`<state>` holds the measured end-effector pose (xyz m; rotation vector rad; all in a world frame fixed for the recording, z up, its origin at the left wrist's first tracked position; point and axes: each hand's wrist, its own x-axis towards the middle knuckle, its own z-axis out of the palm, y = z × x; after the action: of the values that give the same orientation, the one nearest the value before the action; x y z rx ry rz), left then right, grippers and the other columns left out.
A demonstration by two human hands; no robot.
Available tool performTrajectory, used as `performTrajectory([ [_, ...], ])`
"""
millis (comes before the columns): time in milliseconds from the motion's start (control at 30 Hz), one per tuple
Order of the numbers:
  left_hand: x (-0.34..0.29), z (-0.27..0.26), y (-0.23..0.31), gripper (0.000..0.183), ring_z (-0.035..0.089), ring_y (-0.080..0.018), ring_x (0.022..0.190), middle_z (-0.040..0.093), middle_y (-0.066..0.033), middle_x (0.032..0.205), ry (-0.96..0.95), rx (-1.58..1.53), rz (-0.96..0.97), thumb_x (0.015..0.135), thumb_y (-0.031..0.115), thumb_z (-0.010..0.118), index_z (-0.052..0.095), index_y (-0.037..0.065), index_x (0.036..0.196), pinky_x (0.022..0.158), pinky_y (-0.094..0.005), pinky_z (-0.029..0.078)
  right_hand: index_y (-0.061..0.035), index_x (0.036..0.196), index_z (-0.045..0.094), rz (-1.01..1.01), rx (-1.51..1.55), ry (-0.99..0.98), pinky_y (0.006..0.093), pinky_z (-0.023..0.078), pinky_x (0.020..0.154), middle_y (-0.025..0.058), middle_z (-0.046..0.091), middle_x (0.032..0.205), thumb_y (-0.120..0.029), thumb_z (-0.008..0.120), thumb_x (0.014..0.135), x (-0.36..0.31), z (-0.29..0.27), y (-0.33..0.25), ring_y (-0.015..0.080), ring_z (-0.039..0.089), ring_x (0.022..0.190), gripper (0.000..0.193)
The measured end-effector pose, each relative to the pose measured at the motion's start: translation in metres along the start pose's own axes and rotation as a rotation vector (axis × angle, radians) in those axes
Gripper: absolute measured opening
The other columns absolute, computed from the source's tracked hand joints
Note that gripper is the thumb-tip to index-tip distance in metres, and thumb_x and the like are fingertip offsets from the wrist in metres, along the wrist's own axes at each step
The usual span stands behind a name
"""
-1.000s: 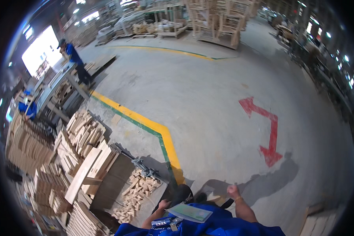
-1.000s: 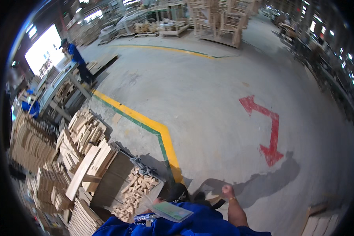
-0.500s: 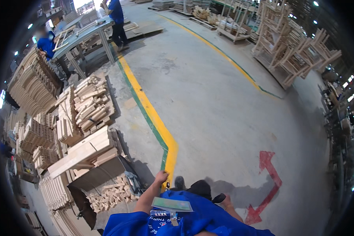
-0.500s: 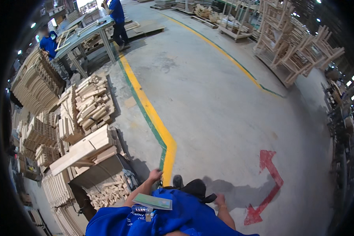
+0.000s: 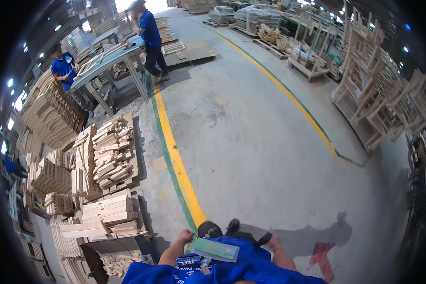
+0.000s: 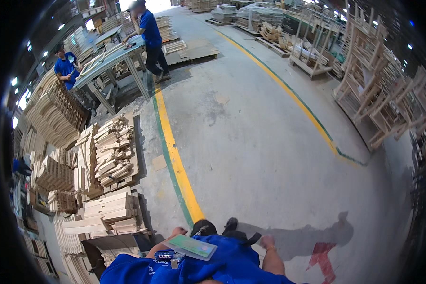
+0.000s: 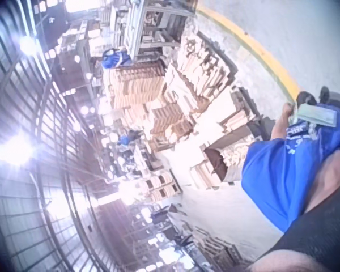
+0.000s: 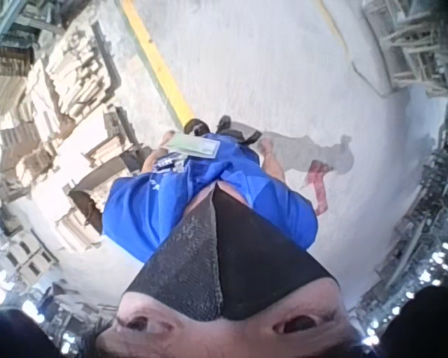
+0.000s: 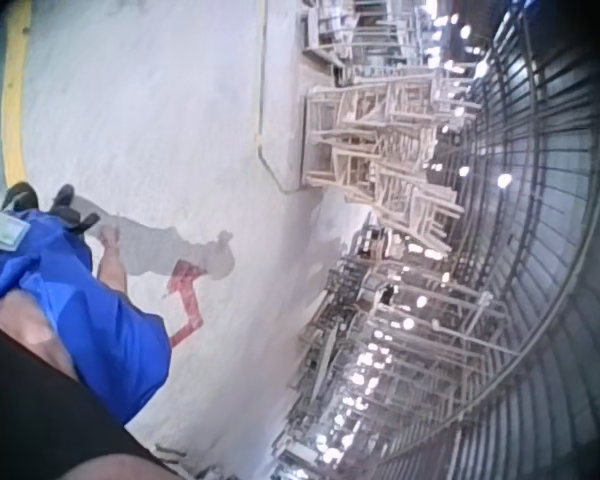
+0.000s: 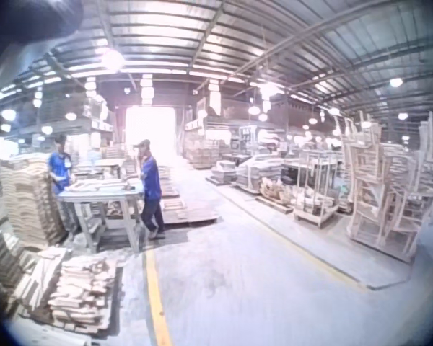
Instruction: The person uses a manual pallet jack to lift and transport a stack of wooden chair frames across a factory floor. They maneuver the jack through aisles, position it under the load, raise the forks, and pull the stack to a new location before releasing the load.
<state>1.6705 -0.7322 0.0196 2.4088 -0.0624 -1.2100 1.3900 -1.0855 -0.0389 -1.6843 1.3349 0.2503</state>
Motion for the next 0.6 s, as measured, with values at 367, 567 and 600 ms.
performTrajectory([
  [367, 0.160, -0.046, 0.153, 0.031, 0.063, -0.0223, 0.058, 0.063, -0.0158, 0.075, 0.014, -0.276, -0.164, 0.071, 0.030, 0.058, 0.064, 0.001, 0.082, 0.052, -0.0335, 0.050, -0.0005, 0.105, 0.054, -0.310, 0.227, 0.133, 0.0232, 0.041, 0.042, 0.0066, 0.062, 0.079, -0.015, 0.051, 0.080, 0.300, -0.158, -0.408, 0.0123, 0.059, 0.059, 0.029],
  [567, 0.338, -0.189, 0.335, 0.027, 0.058, -0.0196, 0.050, 0.060, -0.0112, 0.058, 0.072, -0.278, 0.057, 0.076, 0.026, 0.053, 0.061, 0.000, 0.075, 0.049, -0.0313, 0.047, -0.0006, 0.092, 0.058, -0.279, -0.071, -0.159, 0.0325, 0.045, 0.051, 0.0108, 0.062, 0.070, -0.023, 0.055, 0.074, 0.346, -0.096, -0.359, 0.0187, 0.059, 0.060, 0.029],
  [600, 0.362, -0.216, 0.366, 0.027, 0.057, -0.0171, 0.052, 0.060, -0.0108, 0.066, 0.141, -0.387, 0.114, 0.078, 0.023, 0.056, 0.057, -0.001, 0.089, 0.046, -0.0299, 0.046, -0.0007, 0.092, 0.060, -0.349, -0.214, -0.231, 0.0355, 0.046, 0.053, 0.0118, 0.063, 0.073, -0.030, 0.055, 0.074, 0.342, -0.086, -0.352, 0.0210, 0.060, 0.063, 0.034],
])
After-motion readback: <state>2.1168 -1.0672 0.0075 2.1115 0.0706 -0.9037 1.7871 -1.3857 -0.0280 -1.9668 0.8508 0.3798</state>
